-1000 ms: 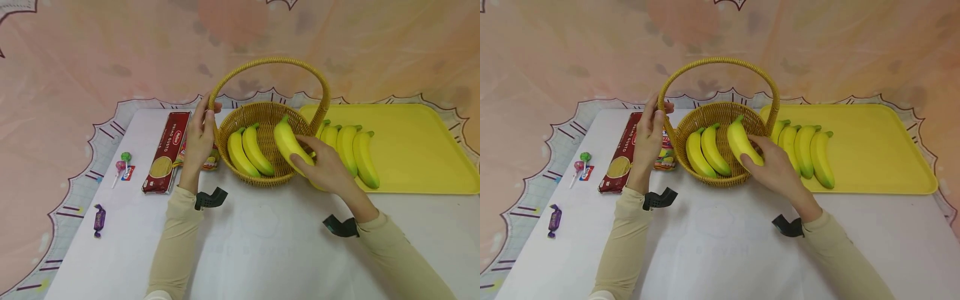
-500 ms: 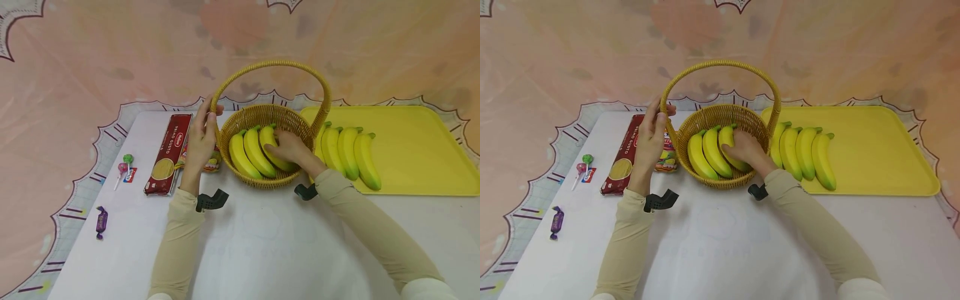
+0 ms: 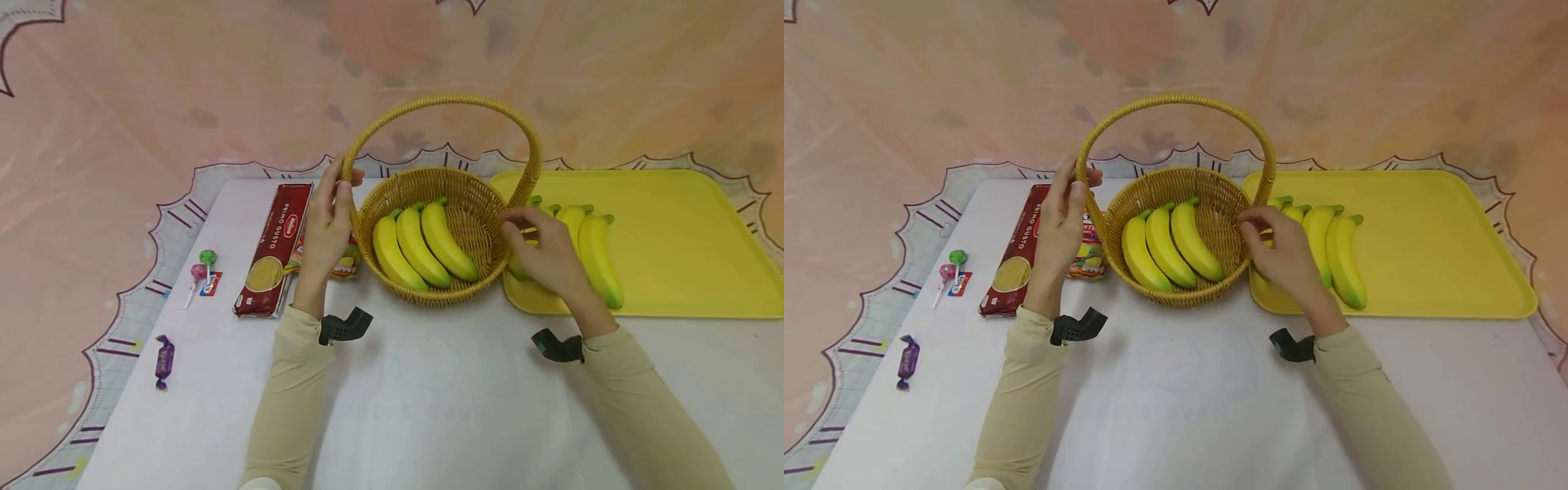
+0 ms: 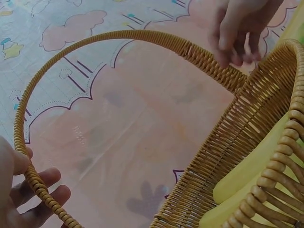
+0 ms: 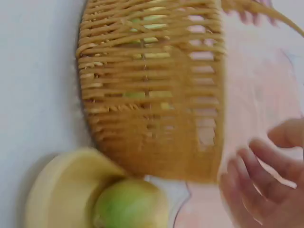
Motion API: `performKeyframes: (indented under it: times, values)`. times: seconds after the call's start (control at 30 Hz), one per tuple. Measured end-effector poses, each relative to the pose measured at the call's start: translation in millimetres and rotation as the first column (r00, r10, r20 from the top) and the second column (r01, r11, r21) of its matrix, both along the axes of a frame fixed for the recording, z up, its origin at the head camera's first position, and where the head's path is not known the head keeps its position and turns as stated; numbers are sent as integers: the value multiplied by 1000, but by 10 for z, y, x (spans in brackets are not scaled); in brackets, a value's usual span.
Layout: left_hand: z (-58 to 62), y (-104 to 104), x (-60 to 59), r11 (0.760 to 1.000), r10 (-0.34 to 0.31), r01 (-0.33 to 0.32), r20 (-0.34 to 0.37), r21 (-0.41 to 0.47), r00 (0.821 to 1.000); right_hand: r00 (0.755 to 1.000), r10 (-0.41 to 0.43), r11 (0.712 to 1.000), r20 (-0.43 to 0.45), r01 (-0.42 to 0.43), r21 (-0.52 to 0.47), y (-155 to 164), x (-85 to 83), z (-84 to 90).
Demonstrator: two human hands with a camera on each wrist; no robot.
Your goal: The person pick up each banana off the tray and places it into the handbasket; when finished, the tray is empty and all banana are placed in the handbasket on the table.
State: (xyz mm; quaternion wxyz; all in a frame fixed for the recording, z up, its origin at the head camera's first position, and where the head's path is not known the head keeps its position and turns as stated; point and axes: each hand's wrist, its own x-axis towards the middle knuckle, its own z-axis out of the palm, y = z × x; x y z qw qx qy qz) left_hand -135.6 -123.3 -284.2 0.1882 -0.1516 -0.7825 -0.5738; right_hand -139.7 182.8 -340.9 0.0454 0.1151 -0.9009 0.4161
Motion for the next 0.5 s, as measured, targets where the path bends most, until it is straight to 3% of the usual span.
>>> performKeyframes:
  times: [0.1, 0.33, 0.5]
  values:
    - [10, 2, 8, 1000, 5, -5, 2, -3, 1000, 992, -122, 992, -28, 121, -30, 284, 93, -93]
    - [14, 7, 22, 1000, 4, -4, -3, -8, 1000, 946, -316, 945, 65, 309, 106, 939, 198, -379]
    - [0, 2, 26, 1000, 12, -12, -9, -21, 1000, 905, -423, 901, 51, 414, 129, 1254, 236, -401]
